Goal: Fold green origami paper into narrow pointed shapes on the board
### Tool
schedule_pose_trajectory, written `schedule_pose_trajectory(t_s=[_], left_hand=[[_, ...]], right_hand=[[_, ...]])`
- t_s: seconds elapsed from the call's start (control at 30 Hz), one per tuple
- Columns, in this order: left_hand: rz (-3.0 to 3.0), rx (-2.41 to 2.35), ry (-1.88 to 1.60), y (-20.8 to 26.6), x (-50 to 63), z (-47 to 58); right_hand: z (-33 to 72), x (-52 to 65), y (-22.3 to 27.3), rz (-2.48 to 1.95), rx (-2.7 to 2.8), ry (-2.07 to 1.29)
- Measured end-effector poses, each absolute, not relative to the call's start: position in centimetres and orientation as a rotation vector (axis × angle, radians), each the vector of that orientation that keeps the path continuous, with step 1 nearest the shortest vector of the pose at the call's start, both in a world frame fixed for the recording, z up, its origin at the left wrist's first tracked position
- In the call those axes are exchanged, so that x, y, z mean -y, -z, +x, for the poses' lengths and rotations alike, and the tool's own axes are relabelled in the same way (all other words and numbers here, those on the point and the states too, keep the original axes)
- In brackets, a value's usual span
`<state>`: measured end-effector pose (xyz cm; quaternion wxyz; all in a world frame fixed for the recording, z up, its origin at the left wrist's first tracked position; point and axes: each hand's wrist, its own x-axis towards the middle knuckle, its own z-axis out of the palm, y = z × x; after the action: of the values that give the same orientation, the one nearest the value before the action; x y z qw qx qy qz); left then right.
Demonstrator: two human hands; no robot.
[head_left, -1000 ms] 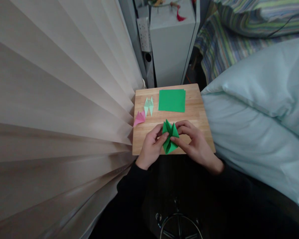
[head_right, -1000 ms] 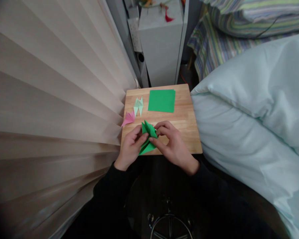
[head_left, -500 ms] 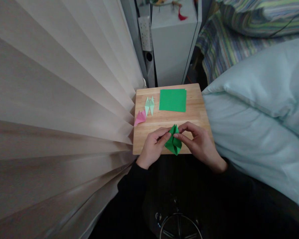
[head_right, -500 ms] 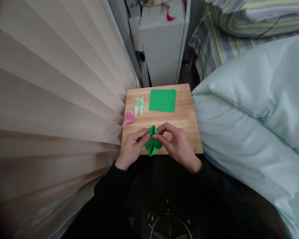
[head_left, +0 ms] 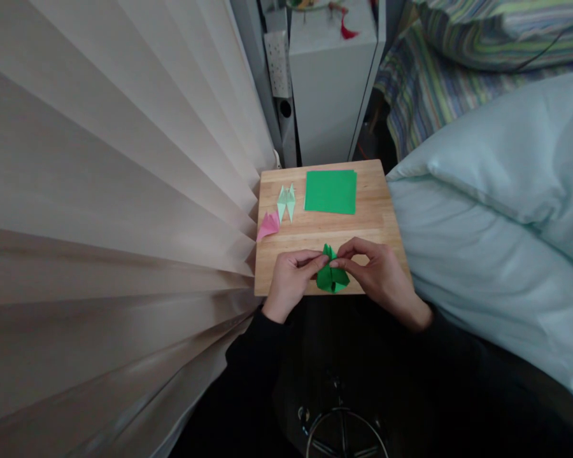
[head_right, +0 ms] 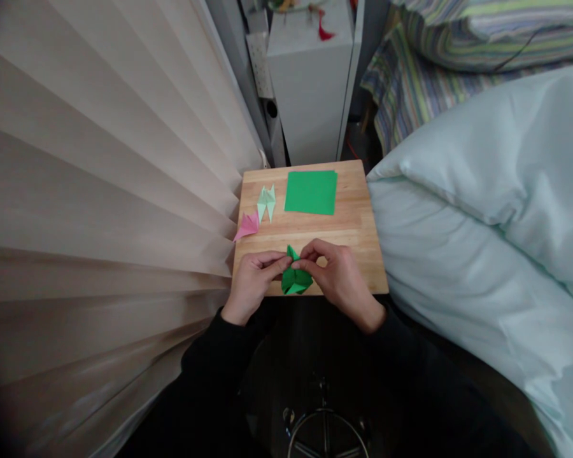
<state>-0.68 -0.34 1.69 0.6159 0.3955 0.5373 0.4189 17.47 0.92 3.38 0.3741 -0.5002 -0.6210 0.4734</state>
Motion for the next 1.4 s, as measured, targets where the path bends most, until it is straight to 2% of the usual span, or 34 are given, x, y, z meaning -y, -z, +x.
schedule_pose_trajectory(t_s=[0.33,0.7,1.4], left_hand=[[1.057,-1.279,-0.964,-1.2,0.8,-0.2],[0.915,-1.151,-1.069,-1.6,0.5,-0.1],[1.167,-1.183,-1.050,-1.1,-0.5,0.1]], right_hand=[[17.6,-1.2,-3.3,-1.237,1.511,-1.319],[17.4,-1.1,-2.3,-1.214,1.494,-1.448],[18.8,-1.6,-2.5,-1.262,1.777,-1.304]])
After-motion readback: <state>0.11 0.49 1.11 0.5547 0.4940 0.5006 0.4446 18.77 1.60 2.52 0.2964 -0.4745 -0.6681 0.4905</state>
